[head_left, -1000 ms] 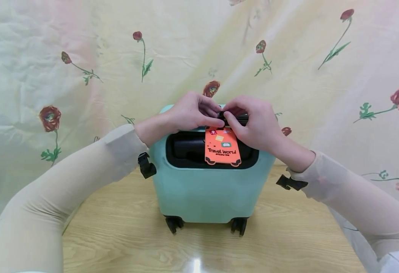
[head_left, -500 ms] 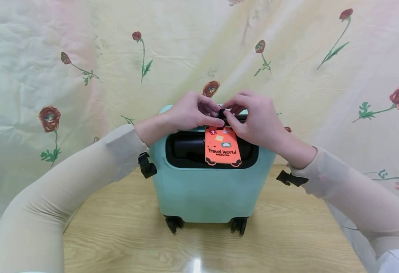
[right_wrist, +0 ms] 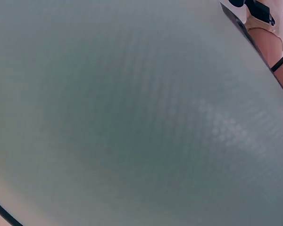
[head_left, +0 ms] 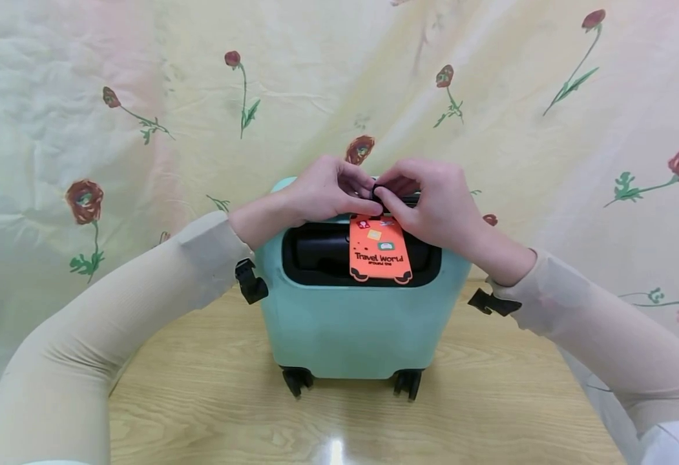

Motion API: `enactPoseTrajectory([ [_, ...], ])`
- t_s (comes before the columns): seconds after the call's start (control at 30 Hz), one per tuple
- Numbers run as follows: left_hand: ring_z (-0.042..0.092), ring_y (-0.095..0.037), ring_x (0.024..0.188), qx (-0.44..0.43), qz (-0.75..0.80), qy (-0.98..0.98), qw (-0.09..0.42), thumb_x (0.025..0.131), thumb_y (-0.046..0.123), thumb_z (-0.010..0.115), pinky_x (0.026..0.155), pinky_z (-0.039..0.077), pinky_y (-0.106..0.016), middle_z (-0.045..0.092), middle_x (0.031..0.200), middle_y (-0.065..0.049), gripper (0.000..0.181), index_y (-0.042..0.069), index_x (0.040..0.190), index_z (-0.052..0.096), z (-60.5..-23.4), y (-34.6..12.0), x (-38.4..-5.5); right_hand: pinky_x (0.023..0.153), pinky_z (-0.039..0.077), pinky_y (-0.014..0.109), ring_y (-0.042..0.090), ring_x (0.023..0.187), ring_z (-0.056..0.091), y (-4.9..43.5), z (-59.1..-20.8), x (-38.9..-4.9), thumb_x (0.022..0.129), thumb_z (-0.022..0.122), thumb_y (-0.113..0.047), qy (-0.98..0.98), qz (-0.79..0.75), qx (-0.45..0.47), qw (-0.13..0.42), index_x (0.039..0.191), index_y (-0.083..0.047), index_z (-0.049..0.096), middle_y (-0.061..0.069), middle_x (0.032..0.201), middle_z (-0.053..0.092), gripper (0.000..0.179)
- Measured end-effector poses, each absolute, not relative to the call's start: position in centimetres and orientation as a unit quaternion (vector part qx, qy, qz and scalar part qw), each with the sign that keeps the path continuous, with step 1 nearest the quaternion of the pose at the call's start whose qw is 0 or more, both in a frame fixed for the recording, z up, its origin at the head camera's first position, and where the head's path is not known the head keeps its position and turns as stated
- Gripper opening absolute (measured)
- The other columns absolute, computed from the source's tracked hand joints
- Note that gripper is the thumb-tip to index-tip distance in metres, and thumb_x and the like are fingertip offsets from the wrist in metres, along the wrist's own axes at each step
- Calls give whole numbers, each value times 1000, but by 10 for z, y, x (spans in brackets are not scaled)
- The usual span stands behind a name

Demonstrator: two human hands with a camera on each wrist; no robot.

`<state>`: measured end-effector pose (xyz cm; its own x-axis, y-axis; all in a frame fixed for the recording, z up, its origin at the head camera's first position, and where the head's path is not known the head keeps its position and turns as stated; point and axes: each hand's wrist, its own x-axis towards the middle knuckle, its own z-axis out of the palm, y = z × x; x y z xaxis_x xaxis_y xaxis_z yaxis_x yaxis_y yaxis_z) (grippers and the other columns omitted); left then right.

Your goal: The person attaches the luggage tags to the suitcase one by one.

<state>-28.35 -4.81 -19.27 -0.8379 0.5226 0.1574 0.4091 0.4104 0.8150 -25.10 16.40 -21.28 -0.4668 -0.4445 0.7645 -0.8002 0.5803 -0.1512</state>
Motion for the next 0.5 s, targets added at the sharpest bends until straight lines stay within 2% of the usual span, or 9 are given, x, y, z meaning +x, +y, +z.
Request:
enactPoseTrajectory([
  [0.4, 71, -17, 97, 285, 471, 833, 61, 89, 15, 88, 82, 58, -23, 78, 103, -5, 29, 7, 116, 80, -193, -49, -284, 77, 63, 38, 20, 79, 77, 165, -220, -251, 93, 80, -10, -814, 262, 376, 357, 97, -2, 80, 11, 93, 76, 9],
  [0.5, 70, -17, 97, 286, 470, 833, 60, 89, 16, 88, 82, 58, -23, 77, 104, -6, 30, 7, 117, 79, -194, -49, -284, 79, 64, 40, 22, 81, 78, 165, -221, -251, 93, 80, -10, -815, 259, 374, 360, 101, -1, 80, 12, 96, 76, 11],
])
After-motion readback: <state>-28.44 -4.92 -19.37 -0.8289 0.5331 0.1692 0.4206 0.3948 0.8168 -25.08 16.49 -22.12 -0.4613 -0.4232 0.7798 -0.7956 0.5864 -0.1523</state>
